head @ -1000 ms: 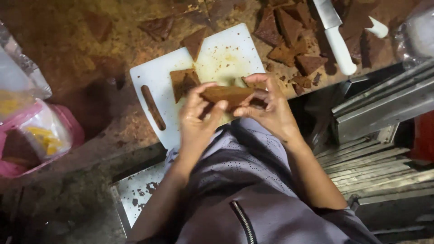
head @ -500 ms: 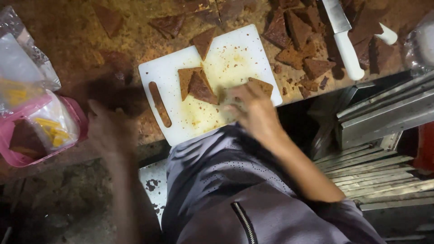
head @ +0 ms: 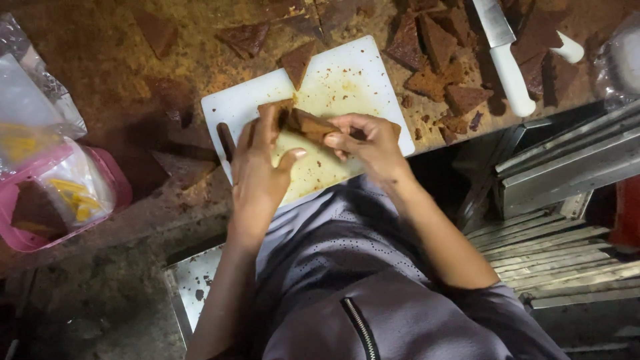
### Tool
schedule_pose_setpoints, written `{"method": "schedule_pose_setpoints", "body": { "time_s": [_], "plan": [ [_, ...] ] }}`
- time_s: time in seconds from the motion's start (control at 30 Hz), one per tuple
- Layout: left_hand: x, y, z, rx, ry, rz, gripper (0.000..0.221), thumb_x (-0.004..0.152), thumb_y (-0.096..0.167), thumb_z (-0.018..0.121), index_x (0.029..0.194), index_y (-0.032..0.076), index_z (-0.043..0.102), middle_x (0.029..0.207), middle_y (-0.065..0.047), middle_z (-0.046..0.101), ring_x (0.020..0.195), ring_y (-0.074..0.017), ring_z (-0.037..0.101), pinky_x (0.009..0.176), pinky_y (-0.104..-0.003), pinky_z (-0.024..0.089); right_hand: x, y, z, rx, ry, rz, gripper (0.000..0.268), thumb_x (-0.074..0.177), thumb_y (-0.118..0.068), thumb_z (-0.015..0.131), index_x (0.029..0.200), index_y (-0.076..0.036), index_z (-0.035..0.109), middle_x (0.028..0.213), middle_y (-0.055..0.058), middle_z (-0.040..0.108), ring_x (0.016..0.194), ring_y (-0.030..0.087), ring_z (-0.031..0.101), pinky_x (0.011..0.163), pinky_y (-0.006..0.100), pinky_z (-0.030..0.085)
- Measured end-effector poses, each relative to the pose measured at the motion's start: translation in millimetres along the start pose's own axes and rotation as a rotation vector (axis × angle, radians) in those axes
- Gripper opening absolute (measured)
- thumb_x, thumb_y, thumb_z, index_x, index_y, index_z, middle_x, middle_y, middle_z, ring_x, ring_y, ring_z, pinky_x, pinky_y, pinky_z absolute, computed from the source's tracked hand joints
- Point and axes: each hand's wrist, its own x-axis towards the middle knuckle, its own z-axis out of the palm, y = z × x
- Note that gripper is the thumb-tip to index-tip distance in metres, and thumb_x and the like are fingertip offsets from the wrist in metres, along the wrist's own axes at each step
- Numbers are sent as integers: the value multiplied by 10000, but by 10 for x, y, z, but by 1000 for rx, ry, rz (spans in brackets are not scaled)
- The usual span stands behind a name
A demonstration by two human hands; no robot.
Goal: Cutting and sorting triangular pieces of brown food on a cutting board
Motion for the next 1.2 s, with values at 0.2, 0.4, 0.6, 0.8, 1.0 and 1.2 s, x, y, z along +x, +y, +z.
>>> {"method": "schedule_pose_setpoints", "body": {
  "time_s": [0.2,0.4,0.6,0.8,1.0,1.2],
  "plan": [
    [-79,242,108,-701,-179,-75,964,847,87,827,1600,24,229,1462,-376,486,1305,-589,522,1123,-715,361,-130,101,-76,525,-61,119,337,843,86,769,1154,60,640,913,138,662,712,170,652,619,296,583],
    [-101,298,217,-752,-33,64,759,880,-29,767,1536,30,391,1111,-292,669,1190,-497,635,1107,-678,418,-172,284,-189,544,21,81,227,912,-19,748,1122,9,666,909,81,685,756,203,711,637,287,629],
    [-62,164,344,-816,-49,115,633,901,148,826,1455,127,521,1472,-227,548,1347,-556,503,1114,-691,391,-352,-58,-140,777,-106,155,213,971,-14,661,1172,-55,722,905,137,701,768,265,716,701,375,642],
    [-7,-107,407,-1154,-142,5,632,865,114,841,1437,136,572,1499,-206,536,1414,-497,441,1169,-703,274,-382,-35,-242,543,-233,268,161,1009,-16,581,1085,77,688,791,159,661,660,223,700,625,320,632],
    [897,-1741,-446,-621,129,38,557,899,183,861,1372,99,579,1164,-139,583,1047,-334,527,841,-477,469,-485,-273,-369,-70,-334,114,373,1004,-6,548,1368,70,573,899,214,727,759,204,669,663,285,574],
    [1551,-2746,-1004,-217,441,-460,465,749,43,705,1161,234,607,926,31,748,641,-107,703,450,-280,554,-636,-166,-636,-360,-203,290,299,975,-166,649,1259,-82,690,1015,51,781,918,69,683,879,205,525]
  ]
}}
